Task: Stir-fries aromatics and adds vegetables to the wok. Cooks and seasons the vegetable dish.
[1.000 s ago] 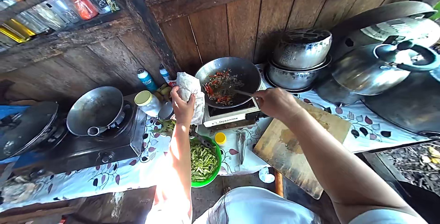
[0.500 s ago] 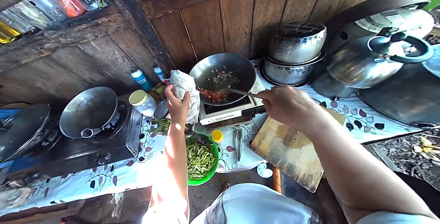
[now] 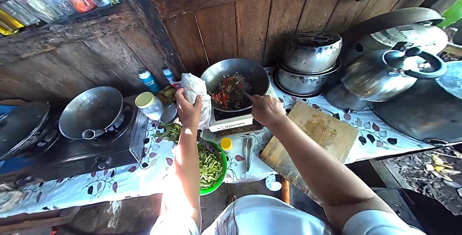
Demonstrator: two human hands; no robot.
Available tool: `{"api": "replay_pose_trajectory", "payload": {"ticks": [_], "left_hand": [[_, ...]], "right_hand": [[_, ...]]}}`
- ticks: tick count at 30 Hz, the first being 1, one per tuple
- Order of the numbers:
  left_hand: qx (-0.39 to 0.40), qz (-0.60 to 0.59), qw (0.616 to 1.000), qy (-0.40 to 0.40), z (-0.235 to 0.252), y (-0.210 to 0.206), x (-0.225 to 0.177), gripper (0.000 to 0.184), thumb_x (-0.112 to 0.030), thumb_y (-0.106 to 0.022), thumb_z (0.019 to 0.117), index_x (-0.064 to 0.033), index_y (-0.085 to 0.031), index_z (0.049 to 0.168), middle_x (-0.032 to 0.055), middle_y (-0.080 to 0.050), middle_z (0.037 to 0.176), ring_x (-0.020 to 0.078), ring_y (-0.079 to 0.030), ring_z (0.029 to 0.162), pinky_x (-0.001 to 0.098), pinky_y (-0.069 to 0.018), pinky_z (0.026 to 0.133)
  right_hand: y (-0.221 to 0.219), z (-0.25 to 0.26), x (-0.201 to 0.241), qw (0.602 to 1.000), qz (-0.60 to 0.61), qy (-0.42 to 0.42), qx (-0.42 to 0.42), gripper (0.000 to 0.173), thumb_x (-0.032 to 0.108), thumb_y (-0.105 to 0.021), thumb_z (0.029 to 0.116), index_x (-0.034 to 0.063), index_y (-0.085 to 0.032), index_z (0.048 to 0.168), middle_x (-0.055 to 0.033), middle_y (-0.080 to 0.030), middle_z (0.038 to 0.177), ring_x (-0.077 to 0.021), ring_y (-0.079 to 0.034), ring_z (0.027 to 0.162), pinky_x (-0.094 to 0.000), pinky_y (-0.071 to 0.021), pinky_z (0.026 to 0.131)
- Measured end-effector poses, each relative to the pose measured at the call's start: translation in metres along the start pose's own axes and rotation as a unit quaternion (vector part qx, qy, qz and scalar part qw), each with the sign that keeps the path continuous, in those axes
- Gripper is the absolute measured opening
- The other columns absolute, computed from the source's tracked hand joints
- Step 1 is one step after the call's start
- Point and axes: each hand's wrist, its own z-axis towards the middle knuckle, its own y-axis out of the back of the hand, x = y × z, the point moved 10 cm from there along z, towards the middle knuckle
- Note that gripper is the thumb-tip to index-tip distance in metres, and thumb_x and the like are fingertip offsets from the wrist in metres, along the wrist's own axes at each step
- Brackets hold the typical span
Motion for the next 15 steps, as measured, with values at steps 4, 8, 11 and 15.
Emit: {"api": "replay_pose_trajectory", "payload": {"ticks": [4,8,11,15], "left_hand": [[0.017,0.006,1.000,0.002,0.003,0.000,0.000,0.068,-0.021,-0.075,0.0928,0.0026,-0.041,0.146,0.0285,-0.058,0.136,0.0400,-0.060,0.125,0.0552,-0.0470,0.106],[0.017,0.001,1.000,-0.011,0.005,0.001,0.000,0.068,-0.019,-0.076,0.0914,0.0032,-0.042,0.146,0.0282,-0.058,0.137,0.0384,-0.061,0.125,0.0537,-0.0473,0.106],[0.017,0.001,1.000,-0.009,0.005,0.000,0.000,0.068,-0.019,-0.076,0.0918,0.0032,-0.042,0.146,0.0272,-0.058,0.138,0.0367,-0.060,0.127,0.0519,-0.0468,0.108],[0.017,0.001,1.000,-0.008,0.004,0.001,-0.001,0.068,-0.019,-0.076,0.0919,0.0034,-0.041,0.146,0.0276,-0.057,0.139,0.0368,-0.059,0.128,0.0521,-0.0461,0.108]], "right_hand": [[0.024,-0.049,-0.007,0.999,-0.011,0.037,-0.010,0.030,0.013,-0.050,0.1051,0.0110,-0.071,0.126,-0.0216,-0.072,0.112,-0.0439,-0.069,0.105,-0.0639,-0.0535,0.081],[0.059,-0.095,-0.008,0.993,-0.051,0.079,-0.074,0.020,0.011,-0.058,0.1009,0.0090,-0.077,0.106,-0.0182,-0.072,0.090,-0.0404,-0.071,0.086,-0.0583,-0.0530,0.066],[0.045,-0.070,-0.004,0.997,-0.073,0.031,-0.009,0.022,0.013,-0.052,0.1041,0.0075,-0.073,0.110,-0.0207,-0.072,0.098,-0.0425,-0.070,0.097,-0.0604,-0.0532,0.073],[0.029,-0.018,0.003,0.999,-0.032,-0.018,-0.015,0.026,0.010,-0.048,0.1034,0.0043,-0.068,0.119,-0.0238,-0.069,0.114,-0.0438,-0.068,0.108,-0.0616,-0.0537,0.079]]}}
